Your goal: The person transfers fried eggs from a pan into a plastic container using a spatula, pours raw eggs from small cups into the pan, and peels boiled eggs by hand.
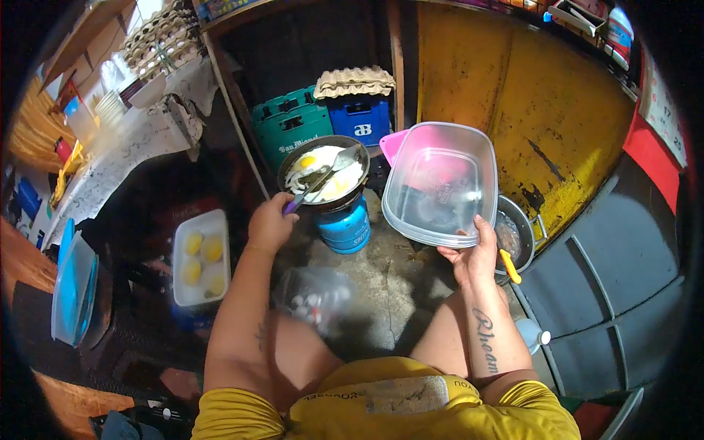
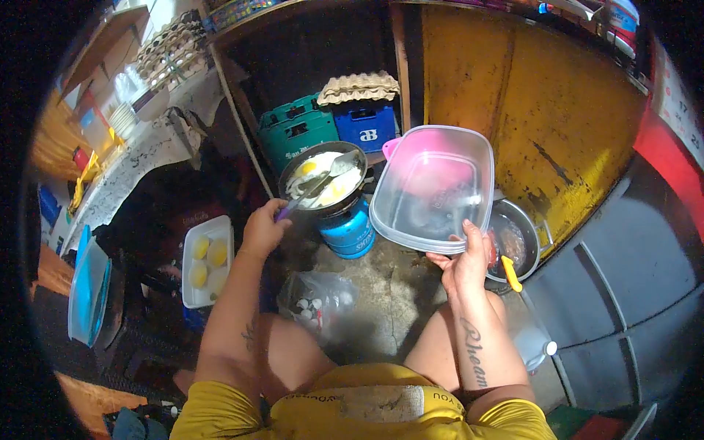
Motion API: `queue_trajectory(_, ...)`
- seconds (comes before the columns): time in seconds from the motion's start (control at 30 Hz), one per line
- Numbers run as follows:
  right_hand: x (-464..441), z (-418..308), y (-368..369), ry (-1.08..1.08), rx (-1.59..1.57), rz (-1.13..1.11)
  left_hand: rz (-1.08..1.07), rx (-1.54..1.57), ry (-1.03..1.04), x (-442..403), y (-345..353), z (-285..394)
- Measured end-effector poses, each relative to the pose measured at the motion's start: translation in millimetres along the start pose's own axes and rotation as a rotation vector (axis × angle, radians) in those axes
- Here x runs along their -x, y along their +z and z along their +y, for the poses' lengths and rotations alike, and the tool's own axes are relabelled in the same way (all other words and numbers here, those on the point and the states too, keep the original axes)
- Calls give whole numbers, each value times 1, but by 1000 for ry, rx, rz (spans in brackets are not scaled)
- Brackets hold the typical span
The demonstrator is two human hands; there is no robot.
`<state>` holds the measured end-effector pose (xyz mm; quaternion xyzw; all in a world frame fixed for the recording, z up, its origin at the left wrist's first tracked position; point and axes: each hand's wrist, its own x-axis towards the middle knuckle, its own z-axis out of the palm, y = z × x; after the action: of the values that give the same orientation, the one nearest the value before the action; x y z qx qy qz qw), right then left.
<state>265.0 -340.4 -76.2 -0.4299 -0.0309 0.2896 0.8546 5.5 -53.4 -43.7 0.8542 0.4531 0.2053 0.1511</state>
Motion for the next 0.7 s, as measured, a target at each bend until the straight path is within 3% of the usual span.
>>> queue_trajectory(0.37,-9,5,-8,25,-38,-28,66,74,65,7,-23,-1)
queue_trajectory(0.7,-10,5,-8,37,-44,-29,73,-88,110,18,-63,-16)
